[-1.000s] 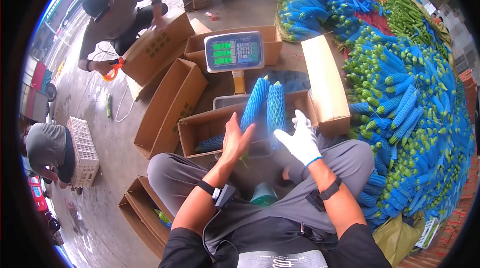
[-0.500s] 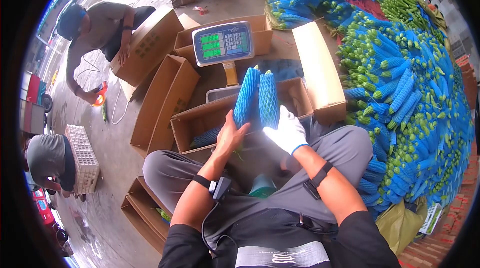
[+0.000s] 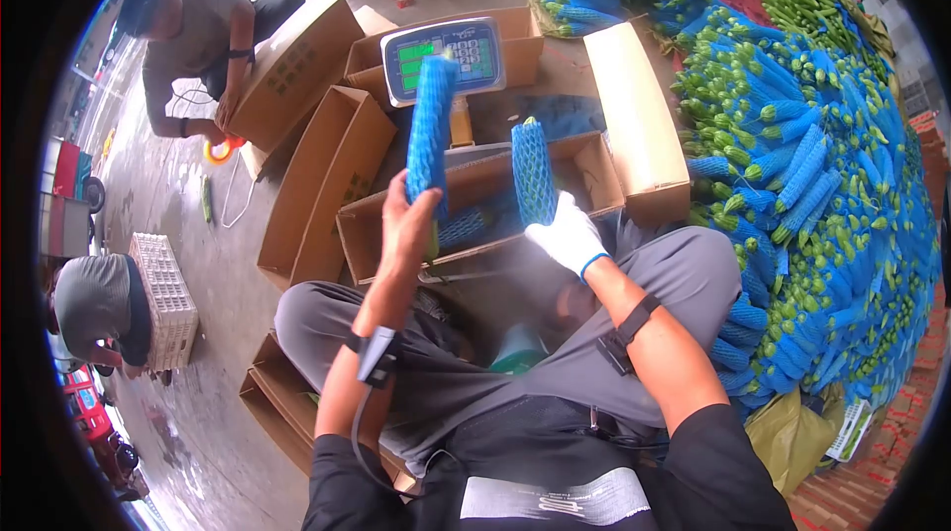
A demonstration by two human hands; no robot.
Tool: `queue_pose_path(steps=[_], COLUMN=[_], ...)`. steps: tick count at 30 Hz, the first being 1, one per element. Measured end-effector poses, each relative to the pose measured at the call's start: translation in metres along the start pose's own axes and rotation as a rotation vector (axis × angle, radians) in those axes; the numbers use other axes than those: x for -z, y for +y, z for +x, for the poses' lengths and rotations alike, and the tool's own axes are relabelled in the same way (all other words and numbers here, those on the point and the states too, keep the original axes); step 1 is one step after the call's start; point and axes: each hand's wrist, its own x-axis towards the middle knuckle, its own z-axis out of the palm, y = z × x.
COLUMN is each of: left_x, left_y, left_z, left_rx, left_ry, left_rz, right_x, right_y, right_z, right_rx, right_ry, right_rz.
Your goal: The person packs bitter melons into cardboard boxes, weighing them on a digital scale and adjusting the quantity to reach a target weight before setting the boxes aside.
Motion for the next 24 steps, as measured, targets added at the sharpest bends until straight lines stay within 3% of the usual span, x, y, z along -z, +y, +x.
queue_pose_path(steps=[4,8,10,12,13,20,24], left_x=[0.039,0.059,0.055,0.053,0.053,0.076,0.085], left_y=[0.076,0.086,0.098,0.108,0.113,0.109,0.112], left_z=[0.016,0.038,0.032,0.024,0.021,0.015,0.009], left_rx=[0.055,-0.165,-0.116,-0.1,-0.101,-0.041,-0.04], left_ry=[-0.023,-0.034,-0.021,0.008,-0.007,0.004,0.027], left_rz=[-0.147,-0.129,-0.188,-0.294,-0.339,-0.263,-0.21], right_x=[0.023,0.025,0.007,-0.012,-0.024,-0.102,-0.099], right_y=[-0.03,-0.069,-0.074,-0.077,-0.076,-0.08,-0.082], right_z=[-0.013,-0.01,0.011,0.029,0.038,0.084,0.078], right_rx=[0.142,0.383,0.44,0.684,0.822,0.902,0.845], right_ry=[-0.082,-0.178,-0.19,-0.135,-0.027,-0.073,-0.092], right_rz=[0.044,-0.318,-0.446,-0.647,-0.605,-0.659,-0.629])
